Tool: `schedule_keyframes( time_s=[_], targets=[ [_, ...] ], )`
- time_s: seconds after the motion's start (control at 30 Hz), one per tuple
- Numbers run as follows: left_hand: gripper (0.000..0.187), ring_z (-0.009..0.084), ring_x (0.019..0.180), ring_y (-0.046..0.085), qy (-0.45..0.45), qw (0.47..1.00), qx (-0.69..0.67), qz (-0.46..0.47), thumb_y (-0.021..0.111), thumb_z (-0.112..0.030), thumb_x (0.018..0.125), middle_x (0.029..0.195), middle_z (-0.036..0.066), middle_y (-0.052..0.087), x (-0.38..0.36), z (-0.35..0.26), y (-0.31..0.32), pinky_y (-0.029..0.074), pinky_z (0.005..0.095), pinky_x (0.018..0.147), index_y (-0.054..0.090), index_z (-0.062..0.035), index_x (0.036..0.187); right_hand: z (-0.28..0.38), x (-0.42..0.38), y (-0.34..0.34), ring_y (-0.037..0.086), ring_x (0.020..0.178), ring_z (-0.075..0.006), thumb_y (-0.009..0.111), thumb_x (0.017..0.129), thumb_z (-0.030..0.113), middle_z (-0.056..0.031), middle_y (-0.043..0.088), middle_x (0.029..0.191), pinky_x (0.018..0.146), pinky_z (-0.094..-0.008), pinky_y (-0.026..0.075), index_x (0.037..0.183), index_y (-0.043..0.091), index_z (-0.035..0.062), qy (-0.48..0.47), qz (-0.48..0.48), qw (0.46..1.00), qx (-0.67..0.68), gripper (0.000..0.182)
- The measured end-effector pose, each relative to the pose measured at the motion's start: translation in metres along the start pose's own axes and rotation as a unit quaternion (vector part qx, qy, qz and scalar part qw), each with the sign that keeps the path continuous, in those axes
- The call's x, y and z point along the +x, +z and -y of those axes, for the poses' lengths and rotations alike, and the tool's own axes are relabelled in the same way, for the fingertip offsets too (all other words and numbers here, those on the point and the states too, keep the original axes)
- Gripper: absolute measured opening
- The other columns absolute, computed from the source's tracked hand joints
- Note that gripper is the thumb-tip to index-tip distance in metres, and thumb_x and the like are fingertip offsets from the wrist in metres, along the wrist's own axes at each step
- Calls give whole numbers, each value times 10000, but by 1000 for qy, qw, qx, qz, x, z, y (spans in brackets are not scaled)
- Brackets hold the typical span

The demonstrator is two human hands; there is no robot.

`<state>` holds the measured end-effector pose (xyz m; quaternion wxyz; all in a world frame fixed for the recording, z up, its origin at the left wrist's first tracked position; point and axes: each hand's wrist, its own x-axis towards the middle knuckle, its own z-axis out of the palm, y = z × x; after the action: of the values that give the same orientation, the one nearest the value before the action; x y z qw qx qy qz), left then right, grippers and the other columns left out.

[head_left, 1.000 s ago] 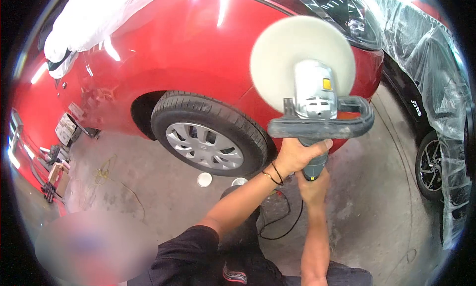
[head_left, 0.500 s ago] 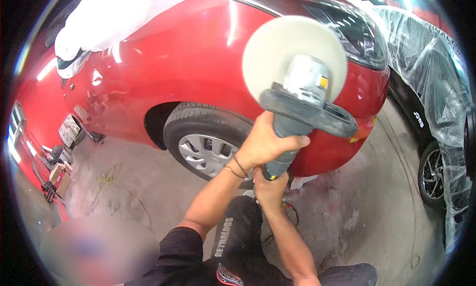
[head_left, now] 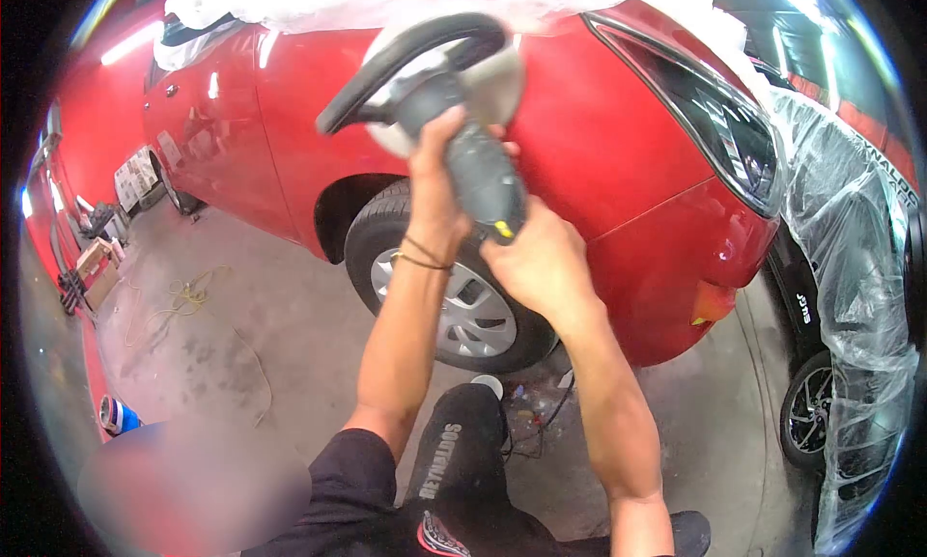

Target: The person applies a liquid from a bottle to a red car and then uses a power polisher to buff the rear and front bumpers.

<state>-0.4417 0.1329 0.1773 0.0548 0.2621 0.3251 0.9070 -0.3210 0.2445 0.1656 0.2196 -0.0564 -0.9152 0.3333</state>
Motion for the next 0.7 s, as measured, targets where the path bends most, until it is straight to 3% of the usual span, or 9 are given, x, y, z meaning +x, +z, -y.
schedule_keyframes(
  time_s=[0.13,0.33,0.47,0.53,0.57,0.6,0.67,0.7],
  targets=[
    [676,307,857,765,24,996,-79,-41,725,-606,921,984,222,775,-4,-32,-67,636,418,847,692,36,1127,44,21,29,754,1118,-485,776,865,235,-341,767,1096,1015,-549,592,1197,682,-79,-65,88,990,-87,467],
    [707,317,925,751,53,993,-76,-66,683,-628,941,996,227,757,-8,-40,-116,616,436,883,664,43,1165,49,30,76,757,1073,-513,735,863,200,-353,766,1052,989,-570,590,1187,667,-97,-101,85,988,-76,445],
    [675,309,892,764,15,998,-38,-49,666,-597,955,996,212,764,-29,-22,-92,623,431,873,663,43,1169,32,0,62,749,1062,-523,763,873,257,-351,764,1034,961,-592,576,1190,655,-69,-31,89,993,-66,468],
    [601,300,856,785,30,998,-1,-54,675,-521,973,988,200,766,-37,-9,-68,648,432,803,656,41,1184,16,-15,59,751,1065,-511,785,878,268,-334,770,1044,951,-584,572,1184,656,-45,8,70,997,-34,456],
    [533,298,824,798,-4,1000,-7,-29,702,-442,979,981,191,767,-33,2,-73,664,429,737,648,41,1198,8,-23,58,753,1066,-505,797,881,273,-325,773,1049,947,-579,570,1182,656,-33,29,62,998,-17,451],
    [501,289,814,798,13,999,-10,-33,752,-383,961,976,181,766,-35,6,-55,668,420,720,641,38,1209,0,-31,58,750,1056,-512,805,885,276,-328,771,1045,945,-580,570,1198,645,-29,29,31,999,-1,465],
    [564,292,840,798,9,996,87,6,734,-446,955,990,184,769,-41,9,-28,665,425,759,630,32,1235,-17,-42,57,746,1037,-525,821,892,282,-334,768,1036,942,-580,571,1231,622,-20,25,-34,999,34,496],
    [545,289,827,797,2,995,94,18,752,-413,947,982,187,767,-42,12,-18,664,418,741,630,37,1229,-23,-47,56,742,1057,-521,830,890,278,-323,771,1066,946,-577,567,1249,632,-6,22,-60,996,62,498]
  ],
)
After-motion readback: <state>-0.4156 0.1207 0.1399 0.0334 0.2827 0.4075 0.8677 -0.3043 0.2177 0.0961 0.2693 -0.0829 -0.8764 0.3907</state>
